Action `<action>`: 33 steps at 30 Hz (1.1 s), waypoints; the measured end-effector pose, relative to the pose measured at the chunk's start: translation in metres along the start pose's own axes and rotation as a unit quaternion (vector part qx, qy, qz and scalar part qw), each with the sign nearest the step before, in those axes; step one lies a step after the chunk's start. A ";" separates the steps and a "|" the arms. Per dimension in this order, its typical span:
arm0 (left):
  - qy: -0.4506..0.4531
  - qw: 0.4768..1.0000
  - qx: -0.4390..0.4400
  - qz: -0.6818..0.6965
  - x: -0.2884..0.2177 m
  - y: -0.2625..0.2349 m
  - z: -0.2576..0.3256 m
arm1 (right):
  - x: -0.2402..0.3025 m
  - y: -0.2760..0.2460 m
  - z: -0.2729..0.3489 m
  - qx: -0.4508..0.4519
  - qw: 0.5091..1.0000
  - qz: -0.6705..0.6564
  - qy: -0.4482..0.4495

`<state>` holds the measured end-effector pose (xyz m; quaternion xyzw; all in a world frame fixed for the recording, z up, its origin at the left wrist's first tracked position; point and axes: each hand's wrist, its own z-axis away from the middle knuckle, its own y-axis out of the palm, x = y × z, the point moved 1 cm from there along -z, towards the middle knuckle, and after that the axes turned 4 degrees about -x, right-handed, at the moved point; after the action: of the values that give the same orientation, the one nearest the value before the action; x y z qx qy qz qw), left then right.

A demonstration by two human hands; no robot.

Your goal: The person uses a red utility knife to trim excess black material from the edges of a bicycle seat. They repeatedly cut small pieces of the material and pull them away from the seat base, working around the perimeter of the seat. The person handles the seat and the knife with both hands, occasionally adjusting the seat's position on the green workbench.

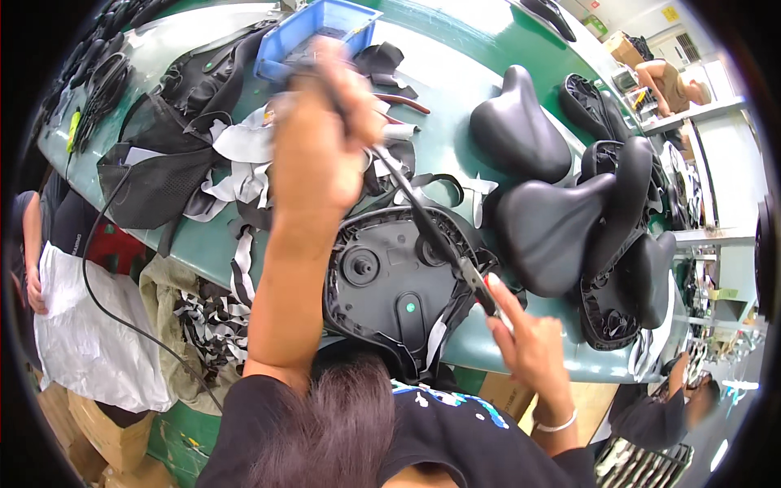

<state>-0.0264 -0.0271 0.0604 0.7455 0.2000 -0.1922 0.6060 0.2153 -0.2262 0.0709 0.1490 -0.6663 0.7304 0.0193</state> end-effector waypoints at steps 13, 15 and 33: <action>-0.193 0.708 0.225 -0.641 0.011 -0.062 0.035 | 0.000 0.036 -0.019 -0.181 0.860 -0.446 0.166; -0.195 0.836 0.060 -0.509 0.004 -0.057 0.018 | -0.027 0.006 -0.043 -0.310 0.867 -0.368 0.128; 0.178 0.715 0.168 -0.655 0.115 -0.037 0.000 | -0.336 0.011 -0.357 -0.434 0.688 -0.368 0.451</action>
<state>0.0515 -0.0127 -0.0310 0.5383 0.7067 -0.4352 0.1465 0.4652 0.1794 -0.0455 0.0102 -0.7115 0.2737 0.6471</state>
